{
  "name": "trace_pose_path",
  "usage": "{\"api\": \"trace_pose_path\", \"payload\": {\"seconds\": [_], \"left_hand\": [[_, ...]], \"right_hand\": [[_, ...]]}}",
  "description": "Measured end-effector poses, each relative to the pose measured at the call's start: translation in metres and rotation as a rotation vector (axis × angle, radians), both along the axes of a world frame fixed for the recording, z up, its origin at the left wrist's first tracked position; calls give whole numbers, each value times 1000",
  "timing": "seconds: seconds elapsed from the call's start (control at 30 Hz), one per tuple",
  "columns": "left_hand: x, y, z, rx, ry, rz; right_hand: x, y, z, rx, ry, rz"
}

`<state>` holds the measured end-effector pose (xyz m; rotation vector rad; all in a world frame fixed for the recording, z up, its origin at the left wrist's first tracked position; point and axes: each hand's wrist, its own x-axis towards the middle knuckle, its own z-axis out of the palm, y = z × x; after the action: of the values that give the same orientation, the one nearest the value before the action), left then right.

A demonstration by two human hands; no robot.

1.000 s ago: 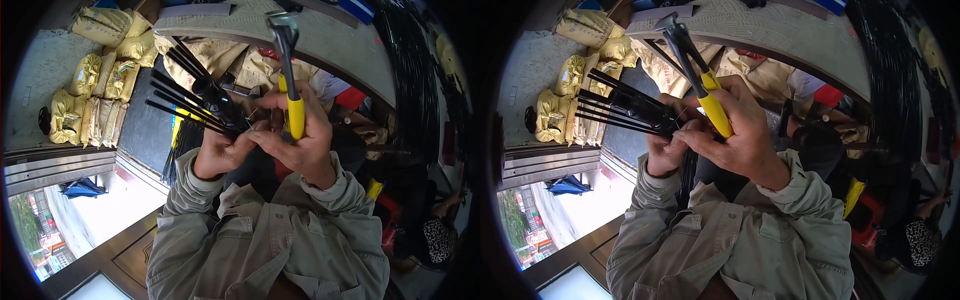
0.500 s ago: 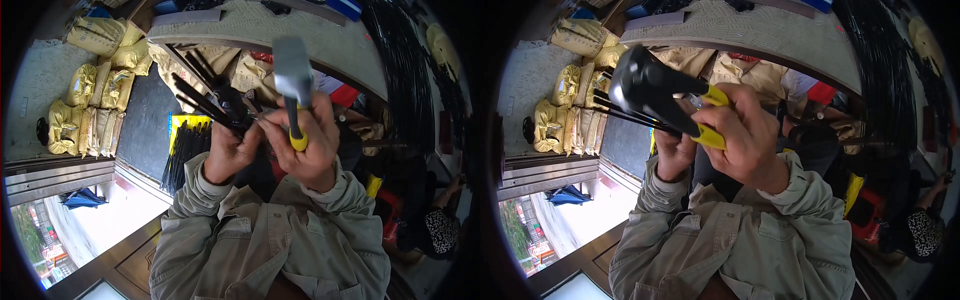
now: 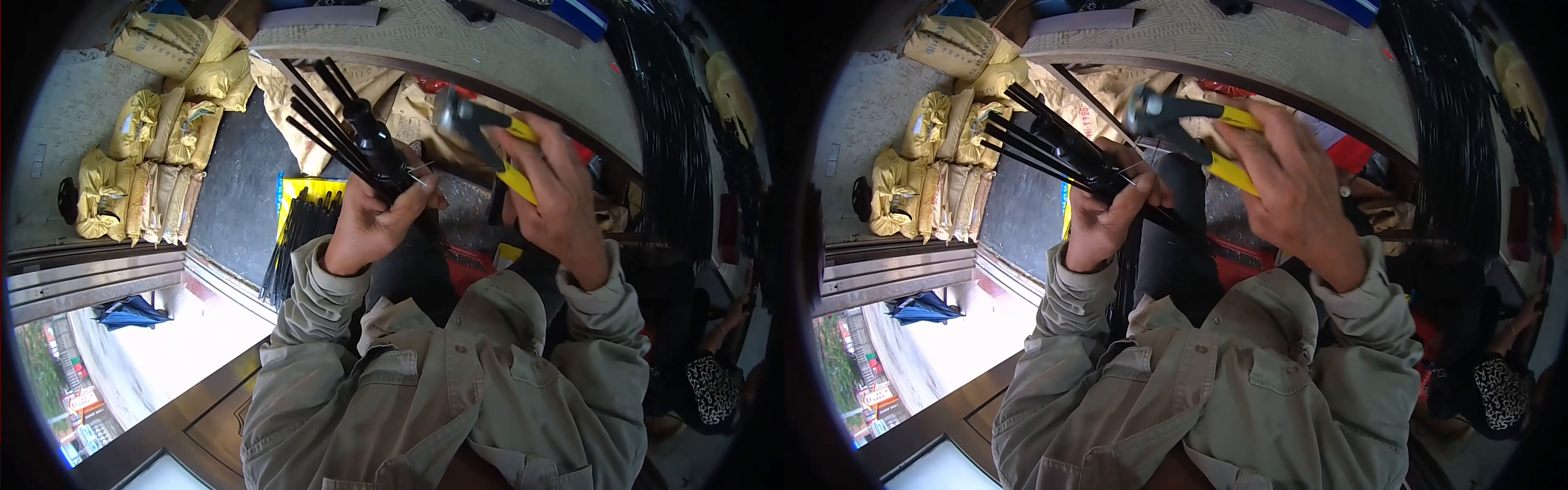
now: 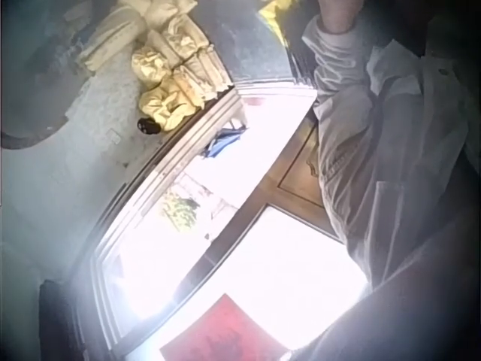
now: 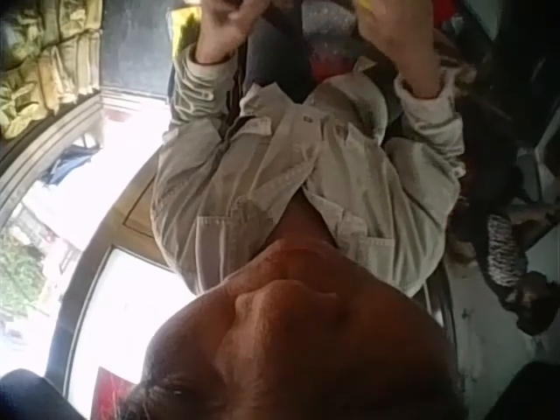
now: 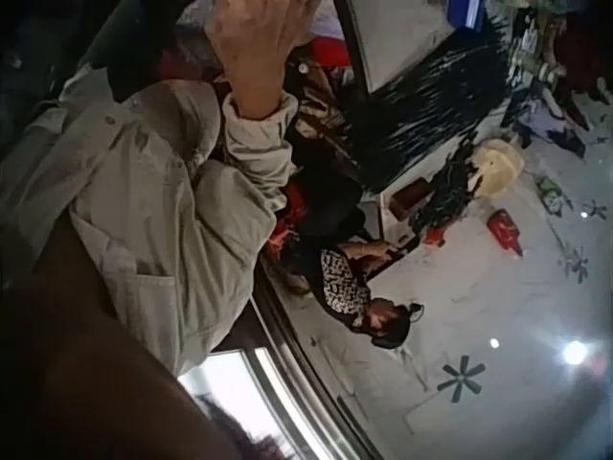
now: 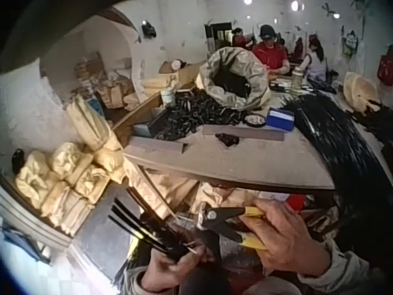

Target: Assembling plastic connectors and components onto black communication cables.

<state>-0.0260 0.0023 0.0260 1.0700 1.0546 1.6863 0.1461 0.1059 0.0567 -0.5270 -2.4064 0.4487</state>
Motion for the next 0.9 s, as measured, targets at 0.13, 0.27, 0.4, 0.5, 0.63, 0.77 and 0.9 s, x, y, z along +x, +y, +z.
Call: {"api": "trace_pose_path", "payload": {"seconds": [0.13, 0.27, 0.4, 0.5, 0.63, 0.77, 0.9], "left_hand": [[-6, 3, -4, -4, 44, -51], [-3, 2, -7, -62, 84, -82], [-3, 3, -9, -52, 65, -42], [-4, 3, -9, -82, 189, -10], [-3, 4, -9, -48, 185, 3], [1, 2, -9, -12, 137, 48], [5, 1, -8, -21, 83, 81]], "right_hand": [[12, 5, 13, 706, -227, -225], [10, 9, 11, 941, -198, -283], [3, 9, 1, 959, -146, -317], [3, 6, -4, 915, -153, -319], [6, -3, -7, 787, -210, -301], [6, -14, -18, 642, -215, -284], [8, -26, -28, 558, -202, -290]]}}
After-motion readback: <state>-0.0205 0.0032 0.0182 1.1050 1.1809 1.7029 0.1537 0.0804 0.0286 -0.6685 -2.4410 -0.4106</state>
